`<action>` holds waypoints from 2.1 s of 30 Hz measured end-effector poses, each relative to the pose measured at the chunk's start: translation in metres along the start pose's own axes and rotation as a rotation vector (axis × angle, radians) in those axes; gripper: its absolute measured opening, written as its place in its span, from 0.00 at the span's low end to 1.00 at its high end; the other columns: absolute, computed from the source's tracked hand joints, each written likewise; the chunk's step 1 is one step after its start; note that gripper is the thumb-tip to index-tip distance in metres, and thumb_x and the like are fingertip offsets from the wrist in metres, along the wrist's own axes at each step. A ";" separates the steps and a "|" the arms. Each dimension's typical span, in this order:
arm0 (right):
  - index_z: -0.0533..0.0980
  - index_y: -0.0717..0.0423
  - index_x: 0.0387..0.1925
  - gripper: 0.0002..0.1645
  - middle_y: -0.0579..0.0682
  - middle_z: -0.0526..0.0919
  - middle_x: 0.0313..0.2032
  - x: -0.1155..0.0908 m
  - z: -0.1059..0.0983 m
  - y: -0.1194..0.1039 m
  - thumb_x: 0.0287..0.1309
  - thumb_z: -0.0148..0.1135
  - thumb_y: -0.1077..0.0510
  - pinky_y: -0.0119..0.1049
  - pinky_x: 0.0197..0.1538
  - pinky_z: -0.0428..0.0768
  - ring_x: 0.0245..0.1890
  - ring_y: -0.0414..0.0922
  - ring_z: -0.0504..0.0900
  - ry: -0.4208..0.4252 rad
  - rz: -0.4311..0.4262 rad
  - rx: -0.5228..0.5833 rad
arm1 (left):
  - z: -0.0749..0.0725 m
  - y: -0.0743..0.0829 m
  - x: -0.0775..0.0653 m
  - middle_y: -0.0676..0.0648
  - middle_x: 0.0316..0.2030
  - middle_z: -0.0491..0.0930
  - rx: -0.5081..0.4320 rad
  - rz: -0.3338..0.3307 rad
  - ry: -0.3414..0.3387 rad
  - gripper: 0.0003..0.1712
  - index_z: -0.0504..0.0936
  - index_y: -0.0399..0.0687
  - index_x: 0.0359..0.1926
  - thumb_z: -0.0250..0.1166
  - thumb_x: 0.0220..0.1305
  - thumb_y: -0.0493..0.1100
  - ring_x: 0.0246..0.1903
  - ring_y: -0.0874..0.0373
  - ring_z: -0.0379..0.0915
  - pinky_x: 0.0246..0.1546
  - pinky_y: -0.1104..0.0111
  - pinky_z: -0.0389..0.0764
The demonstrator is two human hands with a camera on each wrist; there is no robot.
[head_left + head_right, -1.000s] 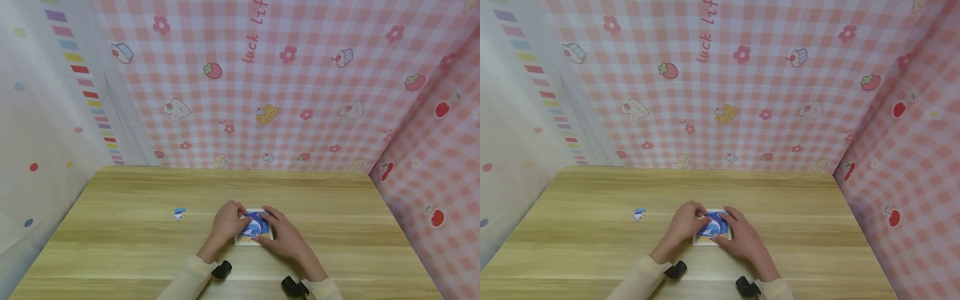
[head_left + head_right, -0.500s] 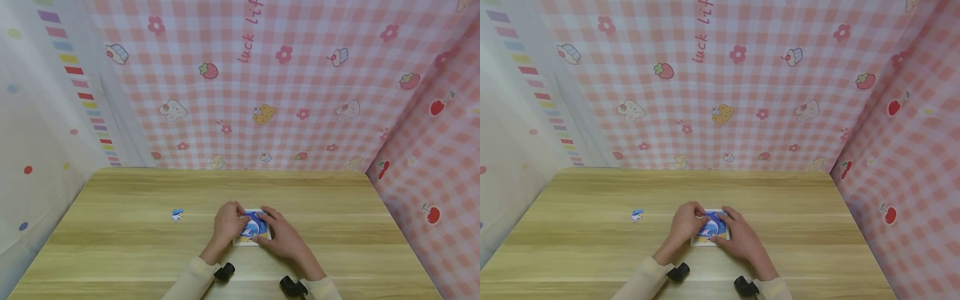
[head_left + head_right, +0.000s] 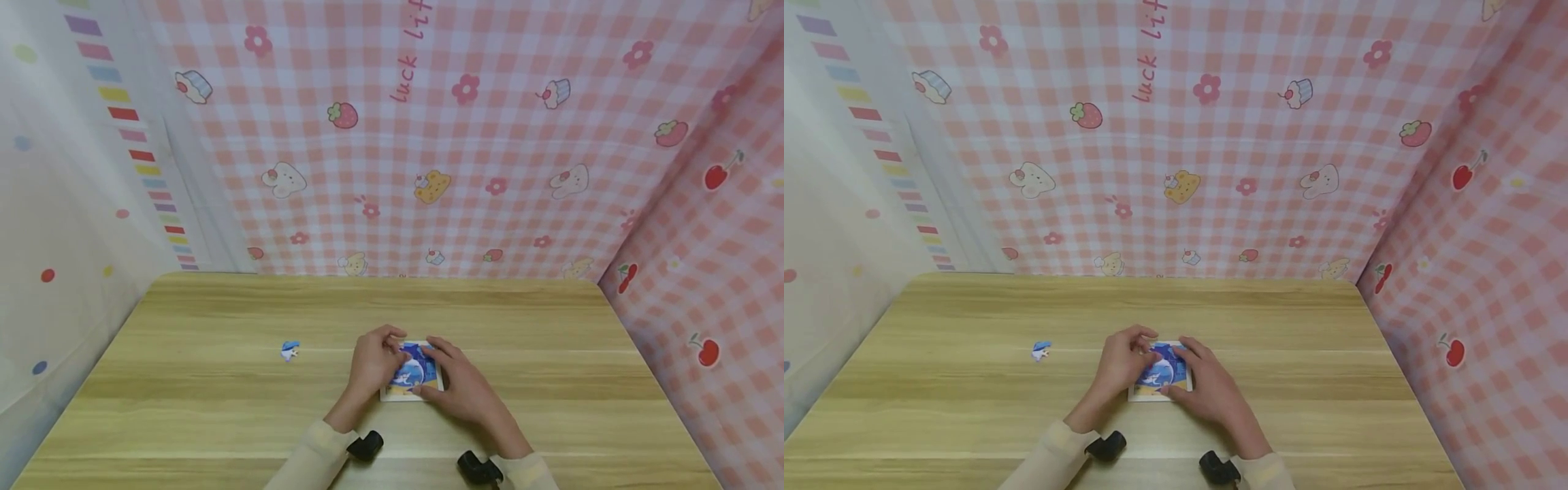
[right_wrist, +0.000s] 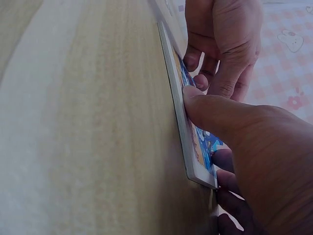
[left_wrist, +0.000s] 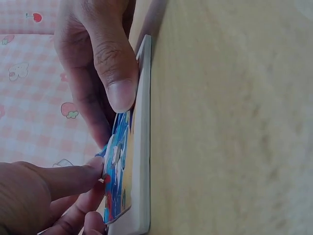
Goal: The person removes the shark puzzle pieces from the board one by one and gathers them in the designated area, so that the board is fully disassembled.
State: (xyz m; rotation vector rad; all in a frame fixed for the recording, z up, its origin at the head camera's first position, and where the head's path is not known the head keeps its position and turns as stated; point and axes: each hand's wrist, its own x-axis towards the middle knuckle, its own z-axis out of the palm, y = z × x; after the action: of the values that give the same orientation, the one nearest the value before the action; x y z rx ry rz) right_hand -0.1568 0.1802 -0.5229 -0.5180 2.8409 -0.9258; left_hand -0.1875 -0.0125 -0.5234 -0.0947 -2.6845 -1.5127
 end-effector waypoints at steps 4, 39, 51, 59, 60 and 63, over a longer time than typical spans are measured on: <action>0.70 0.54 0.71 0.46 0.52 0.64 0.77 0.000 0.000 0.000 0.56 0.75 0.41 0.58 0.74 0.65 0.77 0.57 0.63 0.001 -0.002 0.009 | 0.000 -0.002 0.001 0.52 0.23 0.82 -0.011 0.011 0.001 0.10 0.88 0.46 0.35 0.78 0.51 0.33 0.23 0.64 0.71 0.27 0.72 0.70; 0.79 0.41 0.54 0.24 0.56 0.64 0.76 -0.001 -0.001 0.000 0.58 0.75 0.45 0.64 0.70 0.68 0.76 0.61 0.62 0.004 -0.067 0.022 | -0.005 -0.004 0.002 0.50 0.24 0.83 0.016 0.037 -0.071 0.04 0.85 0.45 0.30 0.73 0.58 0.36 0.22 0.64 0.73 0.25 0.73 0.73; 0.82 0.38 0.60 0.26 0.59 0.61 0.77 0.000 0.002 0.004 0.60 0.73 0.47 0.62 0.72 0.66 0.78 0.62 0.59 -0.007 -0.101 -0.025 | -0.006 -0.006 0.003 0.50 0.23 0.83 -0.008 0.049 -0.084 0.06 0.83 0.44 0.29 0.73 0.56 0.33 0.19 0.65 0.72 0.24 0.73 0.72; 0.82 0.39 0.59 0.25 0.59 0.59 0.78 -0.001 -0.001 0.003 0.61 0.73 0.47 0.62 0.73 0.65 0.78 0.62 0.57 -0.027 -0.094 -0.006 | -0.005 -0.007 0.004 0.50 0.23 0.83 -0.015 0.041 -0.072 0.05 0.85 0.46 0.29 0.75 0.57 0.35 0.22 0.64 0.72 0.25 0.72 0.72; 0.82 0.39 0.59 0.25 0.59 0.59 0.78 -0.001 -0.001 0.003 0.61 0.73 0.47 0.62 0.73 0.64 0.78 0.63 0.57 -0.029 -0.094 -0.004 | -0.005 -0.007 0.004 0.50 0.23 0.84 -0.014 0.036 -0.066 0.05 0.85 0.46 0.29 0.75 0.57 0.36 0.21 0.64 0.72 0.25 0.72 0.72; 0.82 0.39 0.59 0.24 0.59 0.59 0.78 -0.001 -0.001 0.002 0.61 0.73 0.47 0.62 0.73 0.64 0.78 0.63 0.57 -0.033 -0.093 -0.001 | -0.003 -0.005 0.004 0.50 0.23 0.84 -0.012 0.014 -0.044 0.05 0.86 0.46 0.29 0.75 0.57 0.36 0.21 0.64 0.73 0.27 0.71 0.73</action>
State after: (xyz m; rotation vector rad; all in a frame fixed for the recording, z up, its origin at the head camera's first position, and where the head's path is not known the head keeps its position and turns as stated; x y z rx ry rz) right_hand -0.1570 0.1827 -0.5234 -0.6647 2.8085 -0.9222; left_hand -0.1915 -0.0179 -0.5259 -0.1490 -2.7021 -1.5407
